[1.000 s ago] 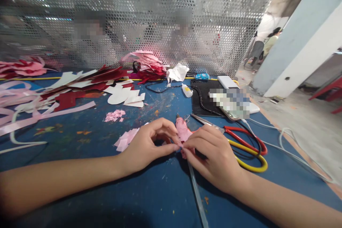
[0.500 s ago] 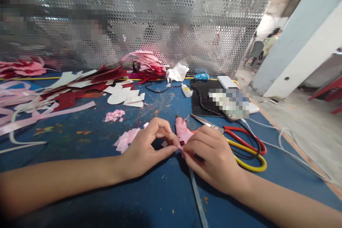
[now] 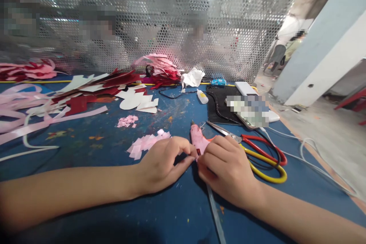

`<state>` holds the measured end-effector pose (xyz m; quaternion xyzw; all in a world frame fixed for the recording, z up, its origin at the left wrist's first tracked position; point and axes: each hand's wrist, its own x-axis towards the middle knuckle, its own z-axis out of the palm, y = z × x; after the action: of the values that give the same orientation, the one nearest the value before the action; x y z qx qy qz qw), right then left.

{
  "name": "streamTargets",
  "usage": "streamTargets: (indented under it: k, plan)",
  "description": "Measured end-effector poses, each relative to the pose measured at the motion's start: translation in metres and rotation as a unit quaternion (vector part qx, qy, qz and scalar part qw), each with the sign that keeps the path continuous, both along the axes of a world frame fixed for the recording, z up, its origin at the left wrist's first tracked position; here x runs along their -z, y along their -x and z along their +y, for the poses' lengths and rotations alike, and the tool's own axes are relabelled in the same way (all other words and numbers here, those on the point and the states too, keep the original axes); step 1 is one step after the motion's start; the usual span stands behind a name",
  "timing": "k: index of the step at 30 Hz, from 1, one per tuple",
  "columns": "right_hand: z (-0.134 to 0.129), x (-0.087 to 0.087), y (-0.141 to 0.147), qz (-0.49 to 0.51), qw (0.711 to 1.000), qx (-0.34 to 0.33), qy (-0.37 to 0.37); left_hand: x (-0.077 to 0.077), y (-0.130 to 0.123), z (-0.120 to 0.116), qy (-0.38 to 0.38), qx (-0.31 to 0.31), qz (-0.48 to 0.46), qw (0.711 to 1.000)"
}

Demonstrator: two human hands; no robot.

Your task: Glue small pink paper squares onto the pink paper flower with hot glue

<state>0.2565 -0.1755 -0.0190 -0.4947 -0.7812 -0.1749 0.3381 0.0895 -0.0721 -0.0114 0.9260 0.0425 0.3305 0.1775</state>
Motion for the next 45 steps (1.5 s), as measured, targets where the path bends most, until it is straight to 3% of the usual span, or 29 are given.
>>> streamTargets:
  k: [7,16,26,33,38,42,45]
  plan:
    - [-0.006,-0.002,0.003,-0.044,0.999,0.021,-0.016,-0.001,0.0,-0.005,-0.202,0.026,-0.039,0.978]
    - [-0.002,-0.004,0.005,-0.04,0.996,0.064,-0.051,-0.003,0.0,-0.004,-0.215,0.02,-0.041,0.976]
    - [0.001,-0.004,0.002,0.007,0.997,0.068,-0.028,0.001,0.002,0.007,-0.146,0.057,-0.025,0.987]
    - [0.006,-0.004,-0.004,0.018,0.997,0.067,-0.034,-0.005,0.001,0.011,-0.001,0.083,0.052,0.995]
    - [0.006,-0.003,-0.006,-0.003,1.0,0.004,-0.03,-0.007,0.006,0.015,0.078,0.103,0.065,0.989]
    - [0.001,-0.008,-0.003,-0.019,0.999,-0.047,0.002,-0.016,0.031,0.031,0.094,0.055,0.03,0.994]
    - [0.001,-0.011,-0.002,-0.056,0.995,-0.087,-0.009,-0.02,0.063,0.058,0.079,-0.056,0.028,0.995]
